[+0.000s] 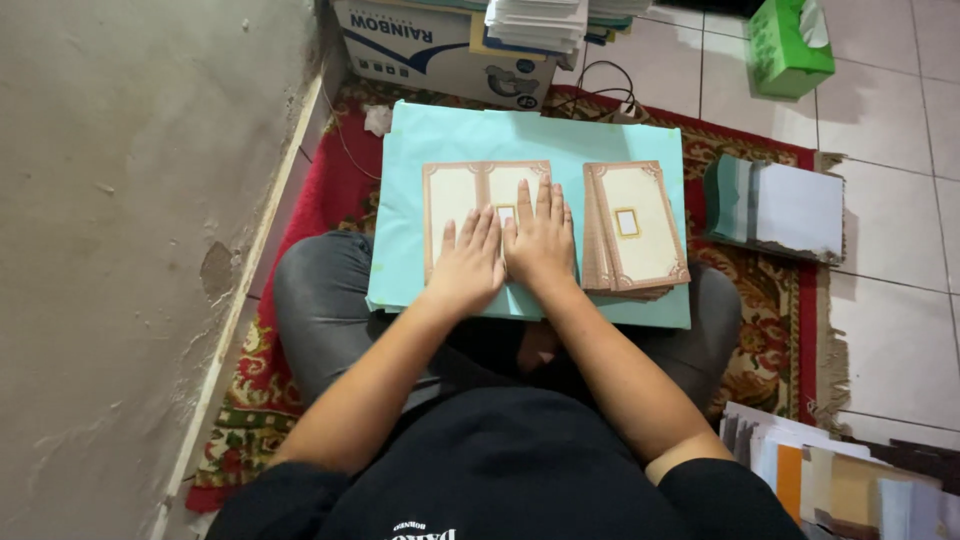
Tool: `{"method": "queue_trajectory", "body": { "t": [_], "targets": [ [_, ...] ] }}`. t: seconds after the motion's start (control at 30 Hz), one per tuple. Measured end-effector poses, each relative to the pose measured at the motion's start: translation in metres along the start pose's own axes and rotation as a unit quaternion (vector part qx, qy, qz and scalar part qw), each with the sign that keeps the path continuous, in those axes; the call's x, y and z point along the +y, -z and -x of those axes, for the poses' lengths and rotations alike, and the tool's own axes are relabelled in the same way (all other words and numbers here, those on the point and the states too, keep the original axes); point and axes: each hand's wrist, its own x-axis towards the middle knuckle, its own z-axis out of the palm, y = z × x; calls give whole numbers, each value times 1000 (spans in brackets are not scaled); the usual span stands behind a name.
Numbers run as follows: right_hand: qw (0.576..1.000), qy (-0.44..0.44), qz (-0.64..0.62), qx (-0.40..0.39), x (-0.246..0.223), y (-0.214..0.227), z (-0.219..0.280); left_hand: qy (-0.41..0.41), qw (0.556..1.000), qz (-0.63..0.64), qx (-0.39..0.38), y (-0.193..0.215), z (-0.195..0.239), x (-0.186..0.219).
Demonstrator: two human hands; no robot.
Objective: Pressing down on rectangular cards with both hands to flatten them
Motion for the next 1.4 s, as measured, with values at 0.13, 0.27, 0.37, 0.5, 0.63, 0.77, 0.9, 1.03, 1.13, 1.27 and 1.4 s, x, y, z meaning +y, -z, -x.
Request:
{"method": "queue_trajectory", "body": {
  "t": [0.13, 0.27, 0.37, 0.5, 0.63, 0.77, 0.9, 1.03, 1.13, 1.27, 1.4],
  "targets": [
    [1000, 0, 8, 0, -2, 2, 0, 8, 1000, 3, 7, 16, -49, -28],
    [1000, -6, 7, -14, -3, 6, 0, 33, 997, -1, 69, 21, -74, -35],
    [1000, -7, 4, -26, -1, 6, -1, 29, 993, -16, 111, 12, -65, -33],
    [998, -13, -5, -62, -4, 14, -3, 27, 984, -29, 177, 0, -23, -33],
    [997, -12, -7, -70, -11, 23, -3, 110, 976, 6, 188, 22, 8, -29],
    [993, 4, 6, -118, -22, 37, 2, 163, 965, 31, 206, 17, 9, -31],
    [982, 79, -3, -174, -30, 32, 3, 161, 969, 31, 185, 17, 6, -33],
    [977, 119, 10, -174, -34, 17, -9, 158, 971, 29, 175, 11, 3, -36],
    [977, 100, -19, -189, -35, 4, -31, 159, 971, 28, 179, 13, 3, -35],
    [980, 78, -30, -180, -30, -24, -60, 159, 970, 28, 182, 20, 5, -34],
    [982, 78, -12, -172, -29, -25, -69, 172, 967, 22, 185, 20, 5, -33]
  ]
}}
